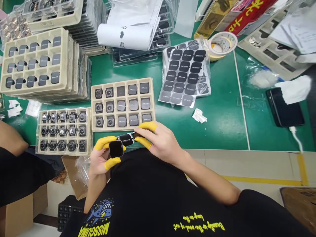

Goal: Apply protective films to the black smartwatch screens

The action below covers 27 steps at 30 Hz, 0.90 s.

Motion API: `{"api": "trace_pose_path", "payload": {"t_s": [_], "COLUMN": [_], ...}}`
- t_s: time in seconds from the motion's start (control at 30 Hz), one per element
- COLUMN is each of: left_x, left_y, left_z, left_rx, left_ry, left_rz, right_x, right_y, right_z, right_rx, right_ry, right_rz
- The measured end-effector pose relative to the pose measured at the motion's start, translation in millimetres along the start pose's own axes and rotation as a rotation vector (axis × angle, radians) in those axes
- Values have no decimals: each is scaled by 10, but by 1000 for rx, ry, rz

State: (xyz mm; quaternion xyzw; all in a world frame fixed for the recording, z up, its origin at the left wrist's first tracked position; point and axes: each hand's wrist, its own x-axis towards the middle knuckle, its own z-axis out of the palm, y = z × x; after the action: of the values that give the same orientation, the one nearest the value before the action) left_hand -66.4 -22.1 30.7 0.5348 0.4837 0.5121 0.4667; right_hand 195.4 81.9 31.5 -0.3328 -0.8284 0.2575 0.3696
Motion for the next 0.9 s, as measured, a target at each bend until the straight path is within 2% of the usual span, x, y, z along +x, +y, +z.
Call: {"api": "trace_pose_path", "payload": {"t_s": [0.1,0.3,0.4,0.53,0.7,0.77,0.9], "left_x": [10,6,4,34,103,120,148], "left_y": [20,6,5,-66,-311,-386,-431], "left_z": [41,94,115,80,-62,-95,-45], "left_rx": [-53,-143,-162,-148,-55,-7,-9], "left_ry": [28,29,22,18,93,84,8], "left_rz": [-30,-88,-83,-86,-3,30,106], "right_x": [-12,-34,-23,-3,32,90,339], "right_y": [39,79,88,65,-107,-201,-360], "right_z": [19,42,57,41,-172,-304,-452], "right_rx": [-78,-61,33,159,317,432,610], "right_ry": [30,17,35,13,-46,-84,-93], "right_rz": [-100,-92,-106,-31,-90,-15,290]}}
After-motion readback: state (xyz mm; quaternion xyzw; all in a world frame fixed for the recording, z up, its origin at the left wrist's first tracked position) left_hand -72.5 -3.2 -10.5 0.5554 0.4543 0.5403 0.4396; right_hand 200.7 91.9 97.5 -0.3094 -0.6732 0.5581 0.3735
